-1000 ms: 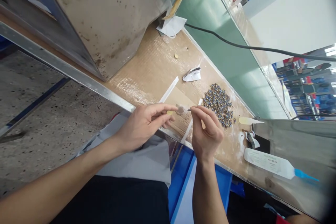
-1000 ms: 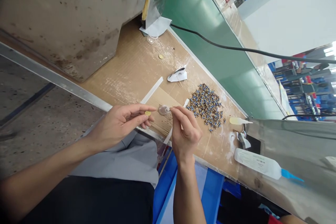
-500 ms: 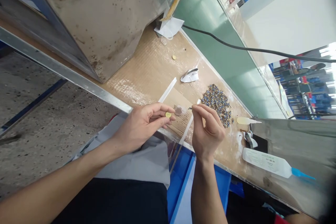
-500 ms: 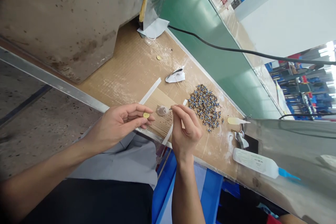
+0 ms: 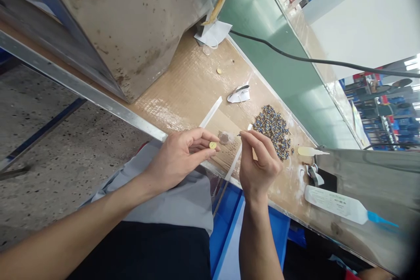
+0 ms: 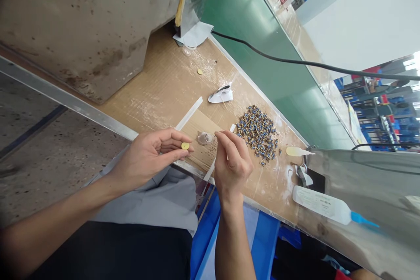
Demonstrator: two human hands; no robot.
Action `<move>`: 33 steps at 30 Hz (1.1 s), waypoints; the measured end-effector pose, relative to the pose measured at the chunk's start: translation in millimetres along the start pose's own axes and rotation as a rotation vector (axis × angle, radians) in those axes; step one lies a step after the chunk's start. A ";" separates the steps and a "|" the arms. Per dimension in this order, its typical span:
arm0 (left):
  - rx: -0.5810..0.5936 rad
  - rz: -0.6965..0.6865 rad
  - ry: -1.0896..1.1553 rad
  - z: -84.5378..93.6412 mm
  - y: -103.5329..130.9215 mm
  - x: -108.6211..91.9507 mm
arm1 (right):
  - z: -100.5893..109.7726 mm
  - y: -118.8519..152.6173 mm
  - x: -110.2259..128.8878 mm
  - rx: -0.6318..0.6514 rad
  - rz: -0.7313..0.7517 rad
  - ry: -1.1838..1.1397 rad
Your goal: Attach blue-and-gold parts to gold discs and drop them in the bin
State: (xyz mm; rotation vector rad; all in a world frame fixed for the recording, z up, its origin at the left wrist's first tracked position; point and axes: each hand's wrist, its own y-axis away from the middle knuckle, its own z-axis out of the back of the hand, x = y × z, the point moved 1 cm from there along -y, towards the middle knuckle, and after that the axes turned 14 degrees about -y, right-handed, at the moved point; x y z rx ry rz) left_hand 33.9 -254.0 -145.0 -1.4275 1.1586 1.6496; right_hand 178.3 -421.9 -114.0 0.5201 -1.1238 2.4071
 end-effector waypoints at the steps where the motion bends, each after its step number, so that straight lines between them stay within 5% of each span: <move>1: -0.010 -0.003 -0.015 -0.7 0.2 0.6 | 1.0 -0.1 2.7 -0.021 0.005 -0.007; 5: -0.055 -0.032 -0.079 -4.0 0.8 4.6 | 3.9 2.0 22.6 -0.092 -0.108 -0.140; 11: -0.055 -0.089 -0.089 -6.5 1.0 5.6 | -8.2 15.2 46.2 -0.012 -0.207 -0.350; 33: -0.024 -0.117 -0.094 -3.4 1.6 2.5 | -21.0 23.0 41.9 0.048 -0.181 -0.335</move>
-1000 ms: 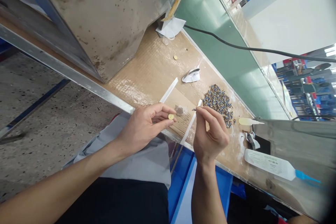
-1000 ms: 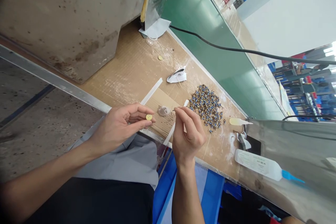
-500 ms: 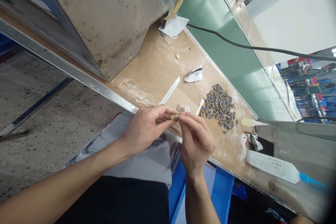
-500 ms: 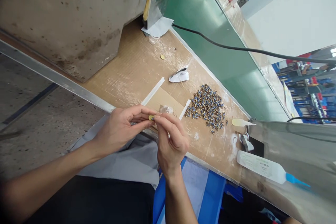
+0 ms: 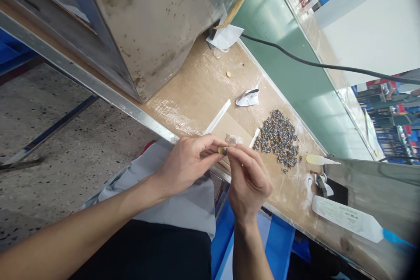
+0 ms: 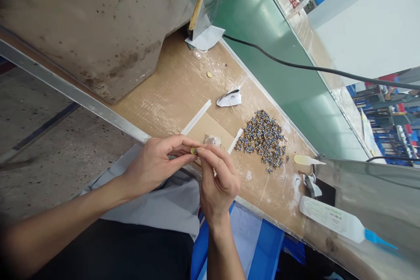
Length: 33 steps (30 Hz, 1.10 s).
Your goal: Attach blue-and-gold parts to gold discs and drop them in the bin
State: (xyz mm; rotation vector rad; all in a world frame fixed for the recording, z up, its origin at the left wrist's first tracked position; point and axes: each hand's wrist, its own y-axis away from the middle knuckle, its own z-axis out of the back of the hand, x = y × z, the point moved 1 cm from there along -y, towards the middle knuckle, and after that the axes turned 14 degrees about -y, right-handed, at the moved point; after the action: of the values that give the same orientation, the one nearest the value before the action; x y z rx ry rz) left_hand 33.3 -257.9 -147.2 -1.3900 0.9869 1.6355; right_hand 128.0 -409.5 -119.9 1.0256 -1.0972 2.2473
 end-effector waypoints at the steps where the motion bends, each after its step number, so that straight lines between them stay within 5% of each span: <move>1: 0.003 -0.002 -0.002 0.1 0.0 -0.5 | 0.0 0.3 -0.2 0.005 0.015 0.009; 13: -0.006 -0.050 -0.206 -3.2 -0.5 5.2 | -3.1 7.6 -7.7 0.052 0.215 0.161; 21: -0.042 -0.045 -0.259 -3.5 -2.3 2.0 | -5.5 9.2 -12.7 0.046 0.210 0.175; 33: -0.077 -0.152 -0.454 -24.8 39.2 -31.3 | 21.1 57.0 13.6 -0.112 0.316 0.163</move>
State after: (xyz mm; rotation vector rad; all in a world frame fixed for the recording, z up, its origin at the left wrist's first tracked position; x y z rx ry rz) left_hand 11.5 -298.7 -115.7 -1.0431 0.5468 1.7785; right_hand 91.6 -459.3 -128.2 0.6469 -1.3735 2.4272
